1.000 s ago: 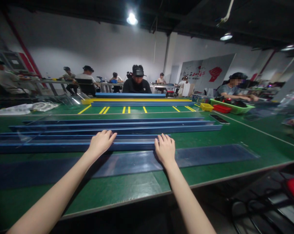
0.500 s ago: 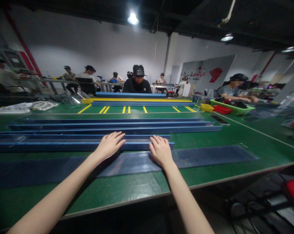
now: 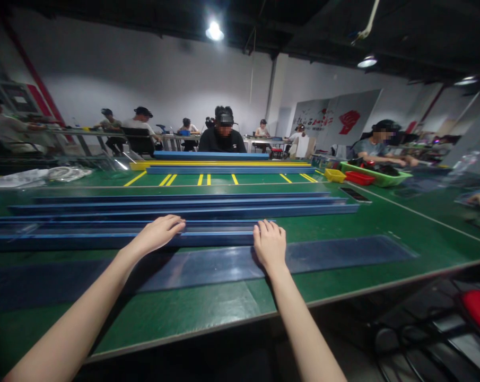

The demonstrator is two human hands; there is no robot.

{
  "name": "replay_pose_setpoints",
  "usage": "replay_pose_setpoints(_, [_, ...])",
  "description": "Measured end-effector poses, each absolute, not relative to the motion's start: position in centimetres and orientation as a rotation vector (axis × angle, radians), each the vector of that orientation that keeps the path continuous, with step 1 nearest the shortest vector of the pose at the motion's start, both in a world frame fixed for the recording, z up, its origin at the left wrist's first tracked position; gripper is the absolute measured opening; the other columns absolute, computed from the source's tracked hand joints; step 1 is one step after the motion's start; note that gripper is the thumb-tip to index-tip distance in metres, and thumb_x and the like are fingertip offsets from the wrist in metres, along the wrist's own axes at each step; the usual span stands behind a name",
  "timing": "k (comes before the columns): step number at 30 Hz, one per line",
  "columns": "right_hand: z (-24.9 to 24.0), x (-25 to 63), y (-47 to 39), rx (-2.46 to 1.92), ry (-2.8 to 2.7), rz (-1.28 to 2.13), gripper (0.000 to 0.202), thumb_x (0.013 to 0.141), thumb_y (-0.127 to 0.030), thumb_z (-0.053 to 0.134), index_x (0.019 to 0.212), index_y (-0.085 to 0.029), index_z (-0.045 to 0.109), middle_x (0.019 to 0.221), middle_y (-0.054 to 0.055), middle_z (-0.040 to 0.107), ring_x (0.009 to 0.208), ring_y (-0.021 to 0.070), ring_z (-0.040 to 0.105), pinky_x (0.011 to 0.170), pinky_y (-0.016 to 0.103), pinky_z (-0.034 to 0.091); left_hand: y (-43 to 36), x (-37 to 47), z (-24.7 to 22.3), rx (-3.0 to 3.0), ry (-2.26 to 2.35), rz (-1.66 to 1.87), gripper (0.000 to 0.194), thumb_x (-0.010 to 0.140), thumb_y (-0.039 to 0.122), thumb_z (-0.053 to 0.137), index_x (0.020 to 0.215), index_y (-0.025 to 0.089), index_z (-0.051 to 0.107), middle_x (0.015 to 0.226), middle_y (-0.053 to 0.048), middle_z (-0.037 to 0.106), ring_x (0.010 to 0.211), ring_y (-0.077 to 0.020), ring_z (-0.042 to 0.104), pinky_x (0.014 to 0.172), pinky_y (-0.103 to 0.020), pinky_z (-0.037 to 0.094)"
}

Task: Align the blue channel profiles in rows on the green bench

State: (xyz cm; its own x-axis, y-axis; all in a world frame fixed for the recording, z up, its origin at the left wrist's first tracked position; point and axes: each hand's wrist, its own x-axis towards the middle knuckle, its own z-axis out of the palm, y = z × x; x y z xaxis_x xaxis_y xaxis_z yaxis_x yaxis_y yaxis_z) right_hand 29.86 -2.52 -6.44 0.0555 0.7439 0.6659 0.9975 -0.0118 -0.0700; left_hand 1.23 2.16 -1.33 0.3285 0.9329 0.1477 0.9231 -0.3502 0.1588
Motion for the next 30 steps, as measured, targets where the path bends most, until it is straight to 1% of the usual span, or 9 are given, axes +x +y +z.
replay_pose_setpoints(2, [-6.4,29.7,-2.6,-1.8,-1.799,-0.612,0.037,0.089,-0.032,0.029,0.098,-0.017,0.061,0.109,0.009,0.061,0.102,0.0203,0.049,0.083,0.033,0.03,1.8,1.8,-1.1,2.514,1.843,0.37,0.038,0.087,0.039,0.027,0.097,0.023,0.06,0.11,-0.003,0.058,0.102,-0.0208,0.052,0.085,-0.032,0.04])
replay_pose_setpoints(4, [-6.3,29.5,-2.7,-1.79,-1.844,-0.609,0.037,0.089,-0.033,0.029,0.098,-0.018,0.061,0.11,0.008,0.06,0.101,0.0205,0.049,0.083,0.034,0.03,1.5,2.7,-1.1,2.547,1.873,0.42,0.036,0.087,0.038,0.029,0.1,0.022,0.058,0.11,-0.004,0.058,0.101,-0.0212,0.051,0.085,-0.033,0.04])
replay_pose_setpoints(9, [-6.3,29.2,-2.8,-1.729,-1.923,-0.599,0.036,0.088,-0.033,0.029,0.101,-0.019,0.06,0.111,0.007,0.059,0.101,0.0207,0.048,0.083,0.034,0.032,1.1,5.8,-2.1,2.704,1.676,0.507,0.036,0.088,0.038,0.031,0.115,0.024,0.051,0.123,-0.003,0.05,0.114,-0.0189,0.043,0.093,-0.032,0.035])
replay_pose_setpoints(13, [-6.2,29.2,-2.8,-1.656,-1.95,-0.525,0.037,0.088,-0.032,0.029,0.102,-0.017,0.06,0.109,0.008,0.06,0.101,0.0196,0.049,0.084,0.032,0.034,1.0,8.6,-2.9,2.833,1.471,0.495,0.039,0.089,0.041,0.031,0.121,0.025,0.046,0.13,-0.002,0.044,0.121,-0.0198,0.036,0.097,-0.035,0.03])
replay_pose_setpoints(15, [-6.1,29.5,-2.8,-1.607,-1.905,-0.439,0.037,0.088,-0.031,0.029,0.102,-0.016,0.059,0.107,0.008,0.061,0.1,0.0184,0.05,0.085,0.031,0.035,0.9,9.9,-3.0,2.872,1.411,0.478,0.039,0.089,0.041,0.031,0.12,0.025,0.047,0.13,-0.003,0.044,0.121,-0.0203,0.035,0.097,-0.037,0.031])
replay_pose_setpoints(19, [-5.5,31.3,-2.4,-1.511,-1.623,-0.279,0.034,0.086,-0.029,0.03,0.097,-0.015,0.06,0.098,0.009,0.063,0.094,0.0177,0.053,0.086,0.03,0.037,0.6,11.6,-3.0,2.902,1.388,0.473,0.037,0.089,0.04,0.031,0.117,0.024,0.049,0.126,-0.006,0.048,0.117,-0.0206,0.04,0.092,-0.039,0.034])
replay_pose_setpoints(23, [-5.0,34.2,-1.3,-1.498,-1.33,-0.168,0.031,0.08,-0.031,0.035,0.088,-0.016,0.061,0.09,0.009,0.065,0.086,0.0194,0.056,0.079,0.032,0.041,0.5,12.0,-3.0,2.908,1.402,0.49,0.036,0.089,0.039,0.032,0.115,0.023,0.051,0.123,-0.008,0.049,0.114,-0.0217,0.042,0.091,-0.04,0.035])
replay_pose_setpoints(27, [-5.2,37.3,0.2,-1.561,-1.19,-0.013,0.03,0.075,-0.035,0.039,0.081,-0.018,0.062,0.082,0.007,0.066,0.076,0.0186,0.059,0.072,0.03,0.042,0.4,11.9,-3.3,2.931,1.391,0.553,0.036,0.089,0.041,0.032,0.113,0.023,0.051,0.119,-0.008,0.05,0.109,-0.0214,0.043,0.09,-0.038,0.034])
replay_pose_setpoints(30, [-5.9,38.9,1.3,-1.598,-1.156,0.165,0.03,0.073,-0.039,0.04,0.073,-0.018,0.061,0.068,0.005,0.065,0.066,0.0168,0.059,0.063,0.028,0.043,0.3,11.8,-3.6,2.973,1.382,0.603,0.037,0.088,0.042,0.032,0.113,0.022,0.051,0.116,-0.009,0.05,0.106,-0.0219,0.044,0.087,-0.037,0.035])
